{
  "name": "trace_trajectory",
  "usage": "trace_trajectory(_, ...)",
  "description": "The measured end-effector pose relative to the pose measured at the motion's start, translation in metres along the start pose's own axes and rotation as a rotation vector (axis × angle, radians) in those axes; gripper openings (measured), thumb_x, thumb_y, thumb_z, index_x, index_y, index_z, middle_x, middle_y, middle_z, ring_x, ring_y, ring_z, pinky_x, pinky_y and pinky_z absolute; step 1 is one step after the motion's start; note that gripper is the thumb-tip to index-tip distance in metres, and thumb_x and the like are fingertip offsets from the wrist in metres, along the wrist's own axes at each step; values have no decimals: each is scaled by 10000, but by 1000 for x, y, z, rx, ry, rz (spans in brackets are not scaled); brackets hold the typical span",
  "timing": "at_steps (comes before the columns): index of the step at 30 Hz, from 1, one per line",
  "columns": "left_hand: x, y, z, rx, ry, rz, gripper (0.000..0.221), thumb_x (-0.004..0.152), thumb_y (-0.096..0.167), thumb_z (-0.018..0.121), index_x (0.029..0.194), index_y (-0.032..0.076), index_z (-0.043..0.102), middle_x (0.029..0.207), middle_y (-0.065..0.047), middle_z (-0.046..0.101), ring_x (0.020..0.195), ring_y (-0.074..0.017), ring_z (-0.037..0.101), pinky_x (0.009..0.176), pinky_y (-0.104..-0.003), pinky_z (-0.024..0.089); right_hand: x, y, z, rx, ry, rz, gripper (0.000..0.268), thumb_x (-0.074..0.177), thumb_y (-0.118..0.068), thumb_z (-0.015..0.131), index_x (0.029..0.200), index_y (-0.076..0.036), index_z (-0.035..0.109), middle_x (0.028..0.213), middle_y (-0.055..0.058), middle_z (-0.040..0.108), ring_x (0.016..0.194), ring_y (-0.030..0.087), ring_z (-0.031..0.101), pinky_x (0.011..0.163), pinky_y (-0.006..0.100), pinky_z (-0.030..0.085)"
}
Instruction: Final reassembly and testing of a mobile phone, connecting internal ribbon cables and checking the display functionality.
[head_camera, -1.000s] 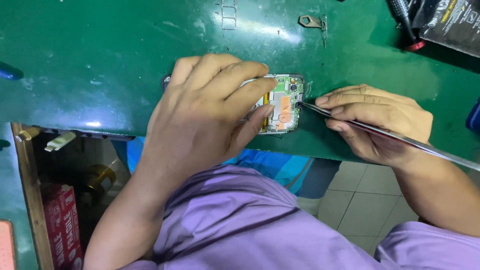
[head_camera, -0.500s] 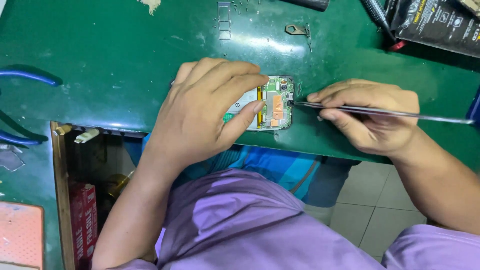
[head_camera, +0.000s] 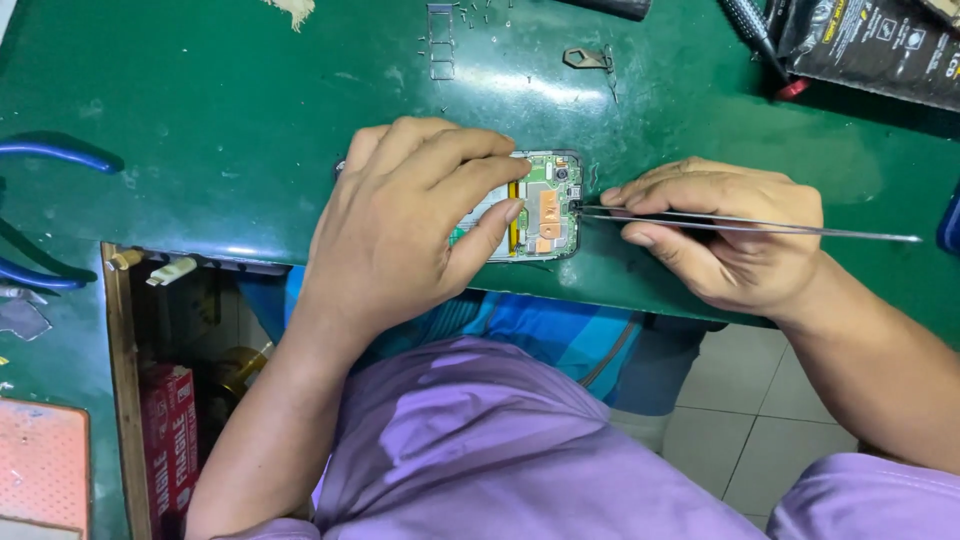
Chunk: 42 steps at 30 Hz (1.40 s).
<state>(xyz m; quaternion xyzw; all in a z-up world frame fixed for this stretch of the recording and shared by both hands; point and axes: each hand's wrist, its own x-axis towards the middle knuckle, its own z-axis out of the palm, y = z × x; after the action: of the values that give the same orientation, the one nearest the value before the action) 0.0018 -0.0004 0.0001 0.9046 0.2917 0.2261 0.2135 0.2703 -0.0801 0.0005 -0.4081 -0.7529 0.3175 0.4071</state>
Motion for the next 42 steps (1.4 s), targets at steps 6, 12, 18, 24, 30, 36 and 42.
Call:
trace_trajectory(6,1,0,-2,-2,9,13,188,1036,245,672,1179,143,739,1223,-11,704,1093,-264,607,881,-430,409,-1,1,2,-2,17,3,131,906,78,692,979,152,613,914,292,711,907,432,782,834,428,646)
trace_trajectory(12,0,-1,0,14,21,19,193,1039,258,679,1179,141,741,1217,-13,705,1089,-266,611,874,-430,416,-2,3,1,-22,-22,-15,116,923,72,681,999,124,609,921,263,724,932,407,789,852,439,634)
trace_trajectory(18,0,-1,-1,18,26,22,184,1044,264,677,1175,147,733,1209,-3,701,1084,-266,615,877,-429,414,-2,1,1,-53,-12,-11,82,930,90,661,963,136,602,882,263,711,893,414,782,841,454,642)
trace_trajectory(24,-2,-2,1,18,39,26,180,1056,271,662,1170,149,729,1214,-10,698,1095,-269,614,883,-427,417,-4,3,0,-46,-25,-5,88,928,76,660,970,128,603,884,263,705,920,425,782,847,453,639)
trace_trajectory(30,-2,-4,1,-3,45,25,174,1052,269,667,1162,147,724,1202,-9,700,1090,-275,618,864,-430,419,-8,5,-3,-62,-65,17,115,929,84,670,1010,111,592,938,274,710,983,432,777,905,475,635)
trace_trajectory(36,-3,-4,1,-6,44,26,188,1047,265,675,1179,139,722,1215,-15,697,1099,-280,617,878,-432,426,-1,-3,0,-146,-51,-91,115,927,101,668,982,134,572,899,292,686,891,427,766,835,486,666)
trace_trajectory(42,-3,-6,2,24,49,37,194,1038,284,697,1178,152,720,1212,-4,696,1092,-270,623,856,-428,434,-1,-1,1,-177,-65,-128,128,929,80,683,985,119,574,883,270,687,893,417,772,819,481,662)
